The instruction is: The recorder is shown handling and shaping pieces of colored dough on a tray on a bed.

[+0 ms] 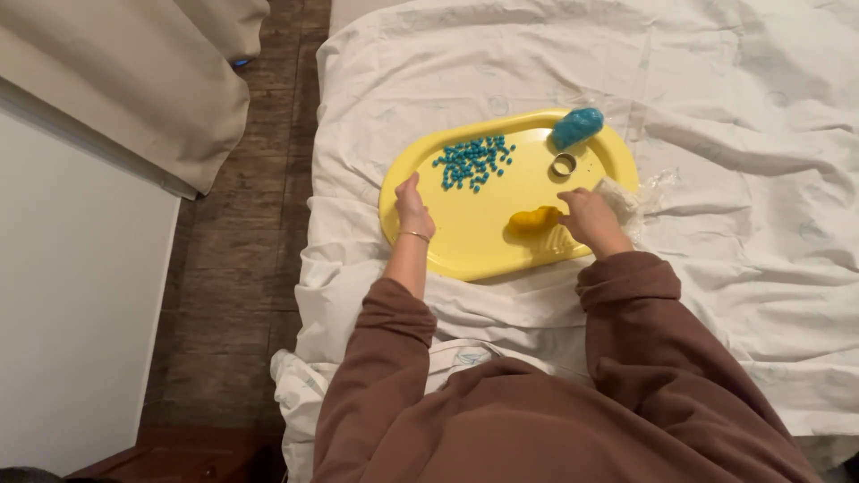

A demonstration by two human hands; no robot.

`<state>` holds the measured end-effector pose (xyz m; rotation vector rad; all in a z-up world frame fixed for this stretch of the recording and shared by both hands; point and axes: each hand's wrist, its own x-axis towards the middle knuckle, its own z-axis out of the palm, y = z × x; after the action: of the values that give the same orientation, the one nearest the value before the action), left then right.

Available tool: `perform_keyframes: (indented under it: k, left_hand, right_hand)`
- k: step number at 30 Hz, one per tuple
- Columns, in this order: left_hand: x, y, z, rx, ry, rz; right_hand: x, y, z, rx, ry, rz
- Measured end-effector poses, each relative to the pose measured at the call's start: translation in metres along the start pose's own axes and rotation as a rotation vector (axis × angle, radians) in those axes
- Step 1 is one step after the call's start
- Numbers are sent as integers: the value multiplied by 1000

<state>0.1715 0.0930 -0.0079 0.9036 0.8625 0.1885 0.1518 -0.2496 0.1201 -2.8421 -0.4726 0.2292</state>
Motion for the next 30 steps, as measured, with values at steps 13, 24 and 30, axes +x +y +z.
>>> perform_keyframes:
  k: [13,24,30]
  left_hand:
    - [-70,-99,69,567,-389,513]
    - [-191,-96,84,1596,-839,874]
    - [-189,-112,85,1856,-771,933]
  right_hand:
    - [24,24,29,544,-98,428]
    - [30,25,49,513,66,299]
    - [22,12,45,216,173,114]
